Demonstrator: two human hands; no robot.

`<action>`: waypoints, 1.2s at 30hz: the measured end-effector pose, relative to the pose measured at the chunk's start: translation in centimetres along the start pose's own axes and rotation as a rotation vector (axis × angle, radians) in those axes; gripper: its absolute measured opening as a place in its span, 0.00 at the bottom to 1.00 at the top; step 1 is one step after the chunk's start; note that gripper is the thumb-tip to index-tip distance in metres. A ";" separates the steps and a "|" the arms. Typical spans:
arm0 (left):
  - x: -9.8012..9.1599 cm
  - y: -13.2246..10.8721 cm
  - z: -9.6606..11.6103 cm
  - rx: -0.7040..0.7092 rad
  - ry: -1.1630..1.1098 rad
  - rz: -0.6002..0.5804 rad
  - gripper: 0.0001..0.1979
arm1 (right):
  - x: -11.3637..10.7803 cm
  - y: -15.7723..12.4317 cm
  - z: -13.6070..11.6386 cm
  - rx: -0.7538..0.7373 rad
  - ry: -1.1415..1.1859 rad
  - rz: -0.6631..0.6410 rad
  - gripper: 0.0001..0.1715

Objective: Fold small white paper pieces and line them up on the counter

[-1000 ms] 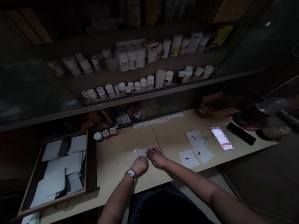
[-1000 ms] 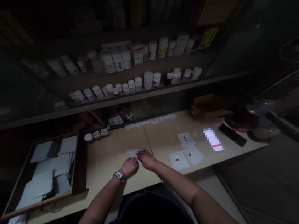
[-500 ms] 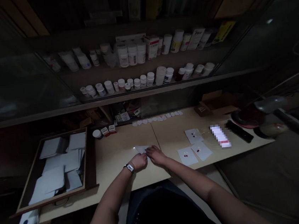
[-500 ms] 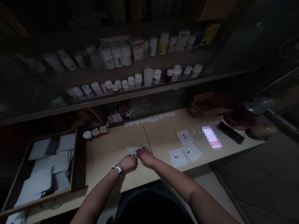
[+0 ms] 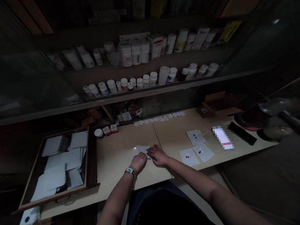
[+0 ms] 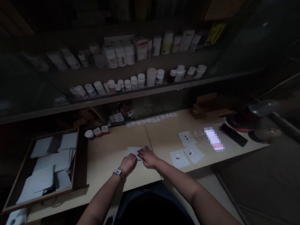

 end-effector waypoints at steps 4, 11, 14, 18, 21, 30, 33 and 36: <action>-0.2 -0.3 -0.5 -0.173 -0.060 0.085 0.07 | 0.1 0.4 0.3 -0.002 -0.020 0.038 0.15; -0.4 -1.6 -1.0 -0.264 -0.247 0.177 0.10 | 0.9 0.9 0.8 0.013 -0.072 0.072 0.11; -0.7 -1.8 -1.2 -0.276 -0.331 0.206 0.10 | 0.7 1.0 0.7 0.002 -0.078 0.092 0.10; -0.9 -1.5 -1.5 -0.318 -0.346 0.211 0.09 | 0.5 1.0 0.5 -0.004 -0.075 0.099 0.10; -1.1 -1.3 -1.7 -0.348 -0.379 0.229 0.09 | 0.3 1.0 0.5 -0.007 -0.056 0.125 0.11; -1.3 -1.4 -1.9 -0.415 -0.472 0.269 0.09 | 0.6 1.0 1.6 0.036 -0.008 0.185 0.12; -1.3 -1.5 -1.3 -0.379 -0.463 0.254 0.10 | 0.5 0.9 1.4 0.008 -0.015 0.172 0.14; -1.4 -1.5 -1.3 -0.397 -0.483 0.253 0.09 | 0.6 0.9 1.4 0.000 0.003 0.150 0.12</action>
Point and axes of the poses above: each hand's wrist, its own y-axis towards the middle knuckle, its own x-axis out of the palm, z = x × y, the point moved 8 cm from there along y, towards the middle knuckle, and after that the axes turned 14 degrees about -x, right-handed, at the moved point
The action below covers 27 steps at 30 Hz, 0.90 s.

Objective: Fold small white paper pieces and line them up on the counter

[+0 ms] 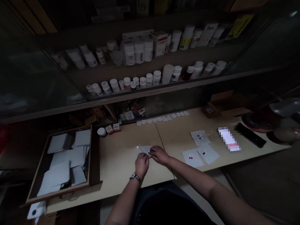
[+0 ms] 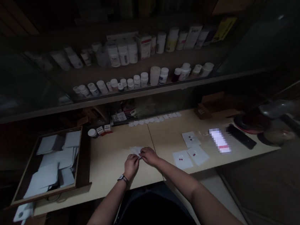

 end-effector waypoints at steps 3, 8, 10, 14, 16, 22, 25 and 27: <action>-0.2 0.4 -0.2 -0.062 -0.044 0.024 0.09 | -0.1 0.3 0.2 0.016 0.040 0.014 0.09; -0.3 0.8 -1.2 -0.205 -0.088 0.101 0.12 | 0.0 1.2 1.3 0.124 0.104 0.018 0.09; -0.3 0.8 -1.7 -0.270 -0.101 0.116 0.12 | 0.1 1.5 1.9 0.185 0.115 -0.014 0.08; -0.3 0.7 -2.5 -0.355 -0.100 0.135 0.11 | 0.3 2.1 2.4 0.273 0.105 -0.084 0.08; -0.4 0.7 -2.5 -0.357 -0.096 0.136 0.10 | 0.3 2.2 2.5 0.304 0.097 -0.118 0.08; -0.7 0.8 -2.0 -0.298 -0.062 0.098 0.05 | 0.6 2.3 2.7 0.357 0.086 -0.145 0.09; -0.7 0.8 -1.9 -0.295 -0.035 0.092 0.06 | 0.7 2.4 2.7 0.361 0.069 -0.143 0.09; -0.7 0.9 -1.8 -0.294 -0.012 0.100 0.08 | 0.7 2.4 2.7 0.369 0.056 -0.146 0.09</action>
Point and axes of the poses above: each hand's wrist, its own y-axis towards the middle knuckle, its own x-axis out of the palm, z = x × y, the point moved 8 cm from there along y, towards the middle knuckle, and after that the axes turned 14 degrees about -x, right-handed, at the moved point
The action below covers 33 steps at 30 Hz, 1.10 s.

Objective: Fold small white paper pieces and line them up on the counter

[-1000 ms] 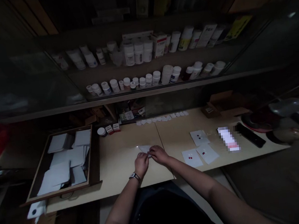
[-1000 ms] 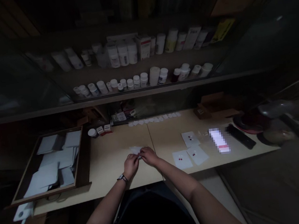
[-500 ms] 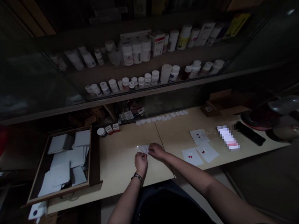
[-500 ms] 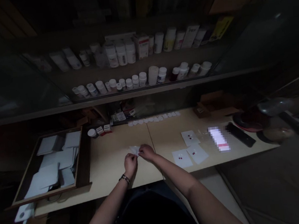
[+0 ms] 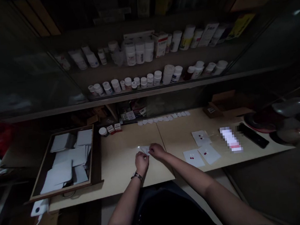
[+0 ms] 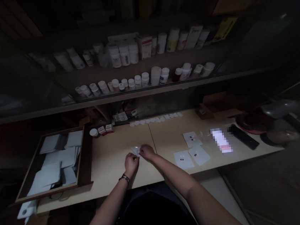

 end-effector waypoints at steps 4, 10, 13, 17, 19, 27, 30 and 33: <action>0.1 0.0 0.0 -0.045 0.044 0.028 0.12 | 0.0 0.0 0.1 0.029 0.001 -0.009 0.08; -0.2 -0.1 -0.3 -0.110 0.045 0.071 0.05 | 0.1 0.1 0.4 0.061 0.022 0.021 0.07; -0.4 -0.5 0.1 0.000 0.083 0.070 0.12 | 0.2 0.1 0.4 0.052 0.024 0.032 0.07; 0.7 -1.9 0.8 0.250 0.239 -0.027 0.19 | 0.2 0.1 0.3 0.046 0.042 0.035 0.06; 1.3 -2.7 0.8 0.327 0.317 -0.075 0.21 | 0.2 0.1 0.3 0.051 0.052 0.032 0.06; 1.8 -2.9 1.0 0.367 0.405 -0.136 0.21 | 0.2 -1.9 -1.3 -0.215 -0.102 0.090 0.16; 1.7 -2.4 1.2 0.350 0.381 -0.122 0.19 | 1.4 -3.3 -1.9 -0.357 -0.155 0.031 0.21; 1.4 -1.7 1.6 0.317 0.356 -0.084 0.15 | 1.7 -4.4 -1.6 -0.355 -0.180 0.029 0.23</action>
Point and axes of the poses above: each hand's wrist, its own y-axis towards the middle knuckle, its own x-axis out of the palm, z = x × y, the point moved 8 cm from there along y, towards the middle knuckle, and after that the axes turned 14 degrees about -x, right-handed, at the moved point
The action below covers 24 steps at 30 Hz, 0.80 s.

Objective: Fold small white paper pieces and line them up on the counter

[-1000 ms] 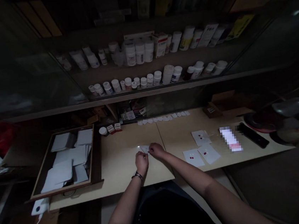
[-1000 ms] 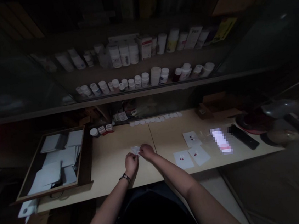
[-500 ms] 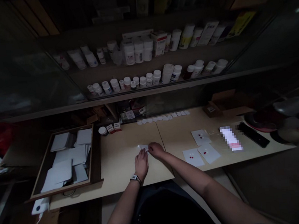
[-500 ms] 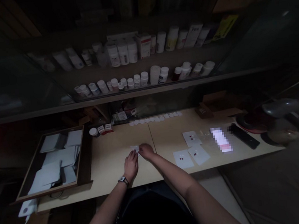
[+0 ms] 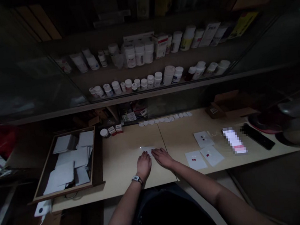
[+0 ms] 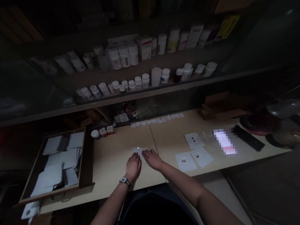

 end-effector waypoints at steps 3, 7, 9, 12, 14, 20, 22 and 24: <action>-0.6 0.9 0.0 -0.043 -0.028 0.026 0.12 | -0.5 -0.6 -0.3 0.006 -0.019 0.002 0.22; -0.9 1.8 -0.1 -0.096 -0.055 -0.002 0.09 | -1.5 0.2 -0.9 0.015 -0.004 -0.004 0.17; -1.0 2.1 -0.1 -0.115 -0.065 -0.005 0.09 | -1.9 1.5 -0.5 0.086 0.006 -0.034 0.14; -1.1 2.3 -0.2 -0.130 -0.082 0.018 0.09 | -2.5 3.6 1.4 0.336 0.045 -0.061 0.10; -1.2 2.3 -0.4 -0.130 -0.104 0.031 0.09 | -2.6 4.8 2.3 0.441 0.101 -0.067 0.10; -1.7 2.2 -3.2 -0.437 -0.258 0.093 0.07 | -1.7 4.8 2.9 0.544 0.200 0.003 0.11; -1.2 2.4 -4.1 -0.584 -0.308 0.038 0.15 | -1.2 4.2 2.9 0.550 0.238 0.048 0.10; -0.5 2.8 -4.5 -0.670 -0.345 -0.058 0.20 | -1.0 3.9 2.9 0.544 0.264 0.086 0.10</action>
Point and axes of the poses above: each hand's wrist, its own y-axis towards the middle knuckle, its own x-axis out of the palm, z = x × y, the point moved 8 cm from there along y, towards the middle knuckle, and after that the axes turned 14 degrees about -x, right-handed, at the moved point
